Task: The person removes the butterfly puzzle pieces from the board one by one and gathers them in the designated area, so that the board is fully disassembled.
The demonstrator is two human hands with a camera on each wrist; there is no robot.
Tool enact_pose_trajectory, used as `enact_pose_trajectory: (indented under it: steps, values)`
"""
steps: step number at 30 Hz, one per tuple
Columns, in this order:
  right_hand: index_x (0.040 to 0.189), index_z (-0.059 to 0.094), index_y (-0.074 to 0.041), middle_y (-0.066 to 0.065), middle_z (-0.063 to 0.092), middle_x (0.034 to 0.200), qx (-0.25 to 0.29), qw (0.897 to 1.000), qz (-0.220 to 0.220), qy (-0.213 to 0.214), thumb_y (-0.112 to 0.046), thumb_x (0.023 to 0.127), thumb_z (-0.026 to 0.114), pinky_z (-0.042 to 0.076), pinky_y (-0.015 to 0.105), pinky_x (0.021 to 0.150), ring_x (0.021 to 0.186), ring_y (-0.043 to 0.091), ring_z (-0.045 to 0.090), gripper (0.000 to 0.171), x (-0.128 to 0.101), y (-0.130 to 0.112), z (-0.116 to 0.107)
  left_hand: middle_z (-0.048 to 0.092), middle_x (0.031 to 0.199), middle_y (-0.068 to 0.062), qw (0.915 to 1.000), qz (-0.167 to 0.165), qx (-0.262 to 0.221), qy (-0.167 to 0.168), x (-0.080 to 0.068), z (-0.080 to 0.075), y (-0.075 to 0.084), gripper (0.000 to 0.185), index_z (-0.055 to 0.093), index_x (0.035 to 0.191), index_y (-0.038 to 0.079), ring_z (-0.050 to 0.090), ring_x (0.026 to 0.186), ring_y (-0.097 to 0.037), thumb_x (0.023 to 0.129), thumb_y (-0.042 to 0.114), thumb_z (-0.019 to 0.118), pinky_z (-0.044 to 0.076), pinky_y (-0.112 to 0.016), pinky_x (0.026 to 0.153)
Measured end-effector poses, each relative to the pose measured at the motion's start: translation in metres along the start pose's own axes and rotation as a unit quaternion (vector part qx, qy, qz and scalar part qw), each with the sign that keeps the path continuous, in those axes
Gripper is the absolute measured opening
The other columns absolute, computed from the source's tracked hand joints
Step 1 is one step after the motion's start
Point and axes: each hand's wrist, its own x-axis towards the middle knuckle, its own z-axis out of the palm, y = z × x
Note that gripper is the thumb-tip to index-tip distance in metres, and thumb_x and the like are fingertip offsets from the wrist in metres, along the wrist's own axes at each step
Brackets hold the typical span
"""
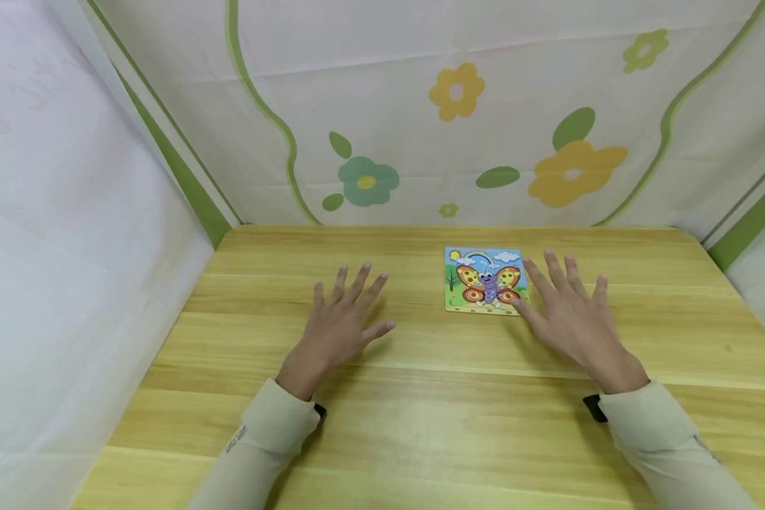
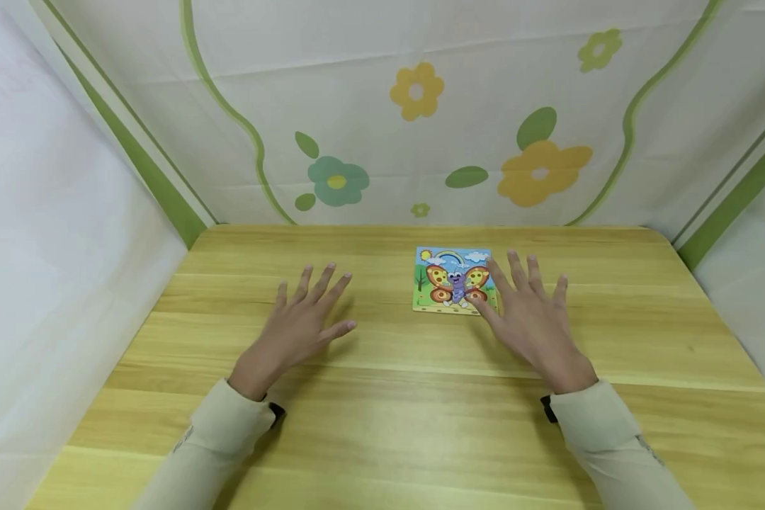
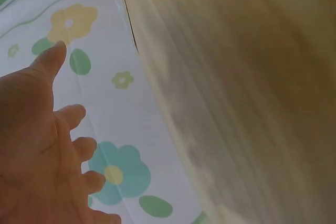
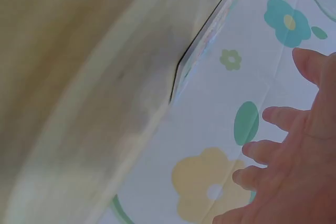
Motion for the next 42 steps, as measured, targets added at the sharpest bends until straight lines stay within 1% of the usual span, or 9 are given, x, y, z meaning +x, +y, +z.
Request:
enact_pose_trajectory:
  steps: [6, 12, 22, 27, 30, 32, 37, 39, 42]
  values:
    - [0.170, 0.015, -0.020, 0.023, 0.004, 0.175, 0.009, 1.000, -0.009, -0.015, -0.063, 0.107, 0.042, -0.001, 0.088, 0.112, 0.160, 0.053, 0.000, 0.081, 0.012, -0.003, -0.003, 0.002, 0.179, 0.000, 0.9987, 0.043, 0.006, -0.026, 0.012, 0.000, 0.008, 0.079, 0.010, 0.170, 0.035, -0.001, 0.165, -0.036, 0.105, 0.069, 0.040, 0.008, -0.073, 0.125]
    - [0.170, 0.017, -0.019, 0.023, 0.005, 0.175, 0.027, 0.999, -0.020, -0.028, -0.060, 0.107, 0.047, 0.001, 0.086, 0.115, 0.160, 0.052, 0.002, 0.082, 0.028, -0.005, -0.003, 0.001, 0.178, 0.003, 0.9942, 0.091, 0.005, -0.057, 0.026, 0.004, 0.019, 0.079, 0.008, 0.169, 0.037, 0.000, 0.165, -0.033, 0.105, 0.070, 0.038, 0.008, -0.069, 0.128]
    - [0.167, 0.026, -0.008, 0.028, 0.019, 0.172, 0.054, 0.997, -0.050, -0.038, -0.050, 0.104, 0.060, 0.014, 0.079, 0.120, 0.158, 0.052, 0.017, 0.083, 0.050, -0.010, 0.000, 0.003, 0.178, 0.004, 0.9812, 0.160, 0.004, -0.107, 0.042, 0.015, 0.044, 0.079, 0.013, 0.170, 0.036, 0.002, 0.166, -0.030, 0.104, 0.072, 0.038, 0.009, -0.066, 0.129]
    - [0.165, 0.028, -0.005, 0.028, 0.024, 0.170, 0.082, 0.993, -0.054, -0.061, -0.048, 0.104, 0.062, 0.028, 0.076, 0.117, 0.155, 0.053, 0.025, 0.082, 0.066, -0.010, 0.002, 0.003, 0.178, 0.006, 0.9760, 0.179, 0.009, -0.124, 0.051, 0.018, 0.051, 0.077, 0.012, 0.169, 0.037, 0.002, 0.166, -0.028, 0.104, 0.071, 0.036, 0.009, -0.064, 0.130]
    - [0.165, 0.029, -0.005, 0.027, 0.026, 0.170, 0.105, 0.990, -0.053, -0.073, -0.043, 0.105, 0.062, 0.032, 0.075, 0.115, 0.153, 0.053, 0.030, 0.078, 0.074, -0.009, 0.002, 0.003, 0.178, 0.006, 0.9729, 0.191, 0.012, -0.130, 0.058, 0.020, 0.054, 0.076, 0.011, 0.169, 0.037, 0.002, 0.166, -0.027, 0.105, 0.070, 0.035, 0.009, -0.063, 0.130]
    - [0.164, 0.030, -0.004, 0.027, 0.029, 0.169, 0.119, 0.988, -0.055, -0.076, -0.039, 0.105, 0.064, 0.036, 0.074, 0.113, 0.147, 0.053, 0.040, 0.077, 0.079, -0.010, 0.002, 0.004, 0.178, 0.006, 0.9708, 0.199, 0.015, -0.133, 0.062, 0.020, 0.056, 0.076, 0.011, 0.169, 0.037, 0.002, 0.166, -0.027, 0.105, 0.070, 0.034, 0.009, -0.062, 0.130]
    - [0.162, 0.033, -0.001, 0.029, 0.034, 0.166, 0.151, 0.983, -0.053, -0.087, -0.034, 0.104, 0.067, 0.036, 0.071, 0.115, 0.143, 0.053, 0.045, 0.075, 0.093, -0.011, 0.006, 0.001, 0.178, 0.007, 0.9662, 0.211, 0.013, -0.148, 0.071, 0.023, 0.062, 0.077, 0.010, 0.169, 0.037, 0.000, 0.166, -0.026, 0.104, 0.071, 0.034, 0.008, -0.061, 0.131]
    - [0.162, 0.033, -0.001, 0.029, 0.034, 0.166, 0.158, 0.982, -0.047, -0.095, -0.032, 0.104, 0.067, 0.032, 0.070, 0.119, 0.148, 0.054, 0.038, 0.074, 0.099, -0.011, 0.009, 0.000, 0.178, 0.007, 0.9643, 0.214, 0.014, -0.156, 0.072, 0.024, 0.064, 0.077, 0.010, 0.169, 0.037, -0.001, 0.166, -0.025, 0.104, 0.071, 0.035, 0.008, -0.061, 0.131]
    - [0.162, 0.034, 0.000, 0.028, 0.035, 0.166, 0.172, 0.979, -0.043, -0.103, -0.030, 0.104, 0.067, 0.030, 0.068, 0.121, 0.150, 0.052, 0.035, 0.072, 0.106, -0.010, 0.014, -0.002, 0.178, 0.008, 0.9620, 0.214, 0.016, -0.169, 0.074, 0.027, 0.067, 0.077, 0.009, 0.169, 0.038, -0.002, 0.165, -0.023, 0.105, 0.070, 0.036, 0.006, -0.060, 0.131]
